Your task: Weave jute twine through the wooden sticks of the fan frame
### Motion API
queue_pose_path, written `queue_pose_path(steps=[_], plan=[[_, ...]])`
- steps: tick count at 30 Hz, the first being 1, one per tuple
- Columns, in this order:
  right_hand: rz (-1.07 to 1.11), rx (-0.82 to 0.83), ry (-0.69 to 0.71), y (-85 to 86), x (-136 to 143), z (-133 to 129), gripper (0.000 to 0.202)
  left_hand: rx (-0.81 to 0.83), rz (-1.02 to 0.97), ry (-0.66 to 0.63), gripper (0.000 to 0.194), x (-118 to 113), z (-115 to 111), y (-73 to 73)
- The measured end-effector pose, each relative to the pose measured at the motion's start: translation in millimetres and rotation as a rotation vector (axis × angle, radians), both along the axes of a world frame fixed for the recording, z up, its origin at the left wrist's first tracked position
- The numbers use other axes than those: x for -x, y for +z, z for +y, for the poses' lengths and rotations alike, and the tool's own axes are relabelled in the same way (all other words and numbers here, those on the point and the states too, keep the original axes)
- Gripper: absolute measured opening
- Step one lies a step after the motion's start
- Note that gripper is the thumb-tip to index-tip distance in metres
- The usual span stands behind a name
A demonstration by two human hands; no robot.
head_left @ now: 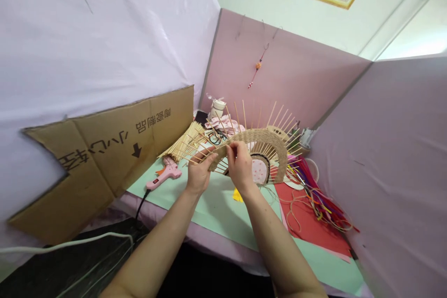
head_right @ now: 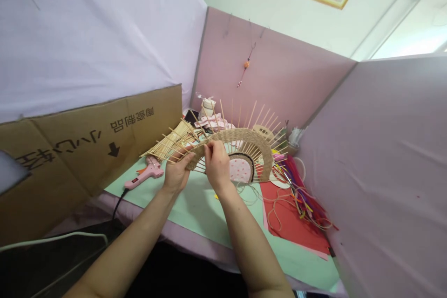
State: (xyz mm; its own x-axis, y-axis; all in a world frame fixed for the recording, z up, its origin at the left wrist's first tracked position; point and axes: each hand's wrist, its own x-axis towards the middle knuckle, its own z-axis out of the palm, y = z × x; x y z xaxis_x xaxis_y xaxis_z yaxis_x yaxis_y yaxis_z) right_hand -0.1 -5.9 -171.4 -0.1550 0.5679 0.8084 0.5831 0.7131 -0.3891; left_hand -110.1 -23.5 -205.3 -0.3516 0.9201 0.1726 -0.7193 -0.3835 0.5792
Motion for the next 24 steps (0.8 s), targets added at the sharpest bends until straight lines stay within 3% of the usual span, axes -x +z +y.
queue_pose_path(steps=[7, 14, 18, 24], plan=[[-0.048, -0.054, 0.000, 5.5, -2, -1, 0.012, 0.017, 0.008, -0.004, 0.031, 1, 0, -1.8], [-0.452, -0.213, -0.004, 45.3, -12, -5, 0.020, 0.037, -0.001, 0.027, 0.029, 1, 0, -3.0], [-0.573, -0.206, -0.046, 60.8, -14, -8, 0.024, 0.048, -0.004, 0.059, 0.028, -1, 1, -3.6], [-0.575, -0.124, 0.012, 65.6, -19, -8, 0.021, 0.067, -0.067, 0.078, 0.026, -3, 2, -2.6]])
